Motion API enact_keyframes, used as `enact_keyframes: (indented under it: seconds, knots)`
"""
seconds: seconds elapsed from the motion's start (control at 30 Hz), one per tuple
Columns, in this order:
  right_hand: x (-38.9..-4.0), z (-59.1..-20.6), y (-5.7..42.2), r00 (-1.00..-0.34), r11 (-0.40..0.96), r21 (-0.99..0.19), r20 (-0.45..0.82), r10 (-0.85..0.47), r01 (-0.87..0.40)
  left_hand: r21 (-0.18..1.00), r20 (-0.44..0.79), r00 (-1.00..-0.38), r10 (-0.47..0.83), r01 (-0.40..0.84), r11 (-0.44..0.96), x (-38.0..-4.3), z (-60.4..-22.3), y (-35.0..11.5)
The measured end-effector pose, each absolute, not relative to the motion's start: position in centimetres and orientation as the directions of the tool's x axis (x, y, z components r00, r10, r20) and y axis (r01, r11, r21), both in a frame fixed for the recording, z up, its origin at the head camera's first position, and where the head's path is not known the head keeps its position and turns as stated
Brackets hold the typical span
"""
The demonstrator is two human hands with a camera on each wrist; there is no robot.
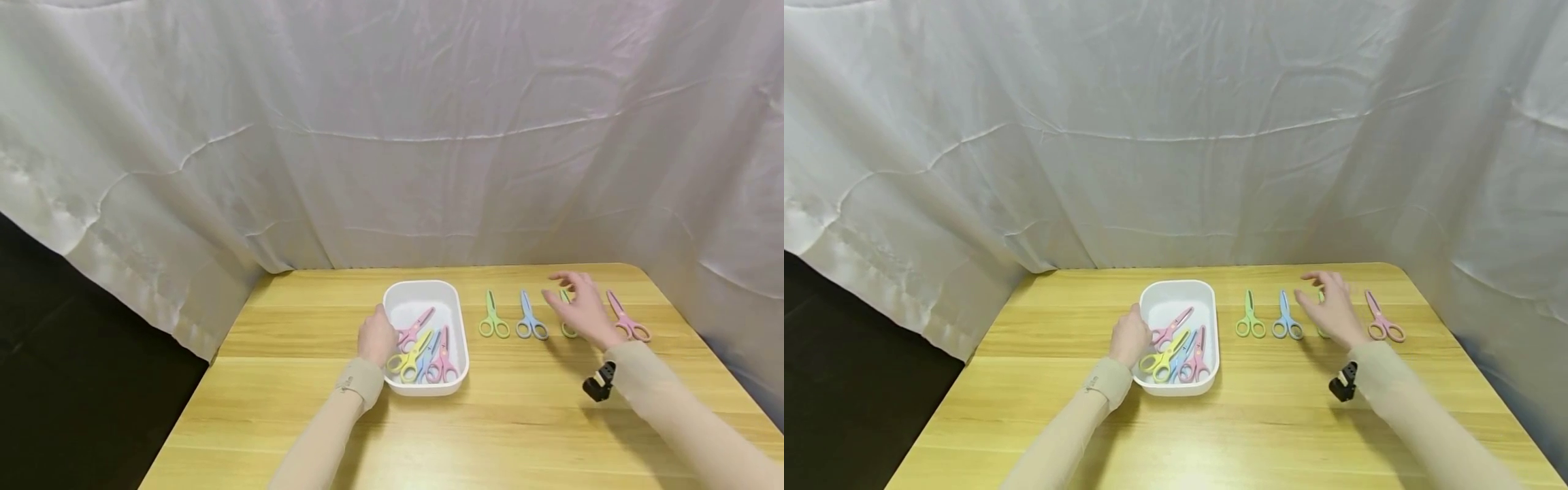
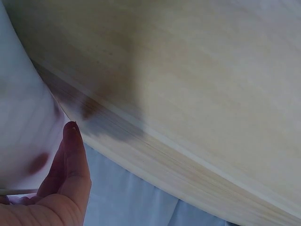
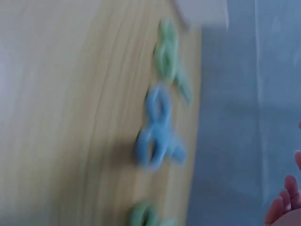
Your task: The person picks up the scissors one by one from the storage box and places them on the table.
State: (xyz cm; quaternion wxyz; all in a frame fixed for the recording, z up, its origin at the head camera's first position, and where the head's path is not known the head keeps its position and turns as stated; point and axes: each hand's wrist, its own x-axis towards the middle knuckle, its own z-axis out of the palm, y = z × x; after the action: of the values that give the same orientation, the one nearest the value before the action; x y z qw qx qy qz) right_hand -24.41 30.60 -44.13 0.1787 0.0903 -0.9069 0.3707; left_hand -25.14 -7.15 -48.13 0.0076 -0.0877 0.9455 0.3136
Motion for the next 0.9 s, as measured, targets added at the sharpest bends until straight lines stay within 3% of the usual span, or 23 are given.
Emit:
enact_keyframes:
  seconds: [0.27, 0.57, 0.9]
  knots:
    - [-23.5, -42.8, 23.5, -0.868, 0.634, -0.611, 0.446, -0.220, -0.475, 0.599, -0.076, -0.985, -0.152, -0.167, 0.783, -25.2, -48.1, -7.2]
    - [-22.2, -42.3, 18.0, -0.837, 0.493, -0.688, 0.342, -0.428, -0.533, 0.601, -0.088, -0.984, -0.153, -0.174, 0.780, -25.3, -48.1, -7.2]
    - [-21.4, -43.7, 14.5, -0.717, 0.482, -0.592, 0.251, -0.651, -0.645, 0.598, -0.066, -0.986, -0.154, -0.163, 0.785, -25.2, -48.1, -7.1]
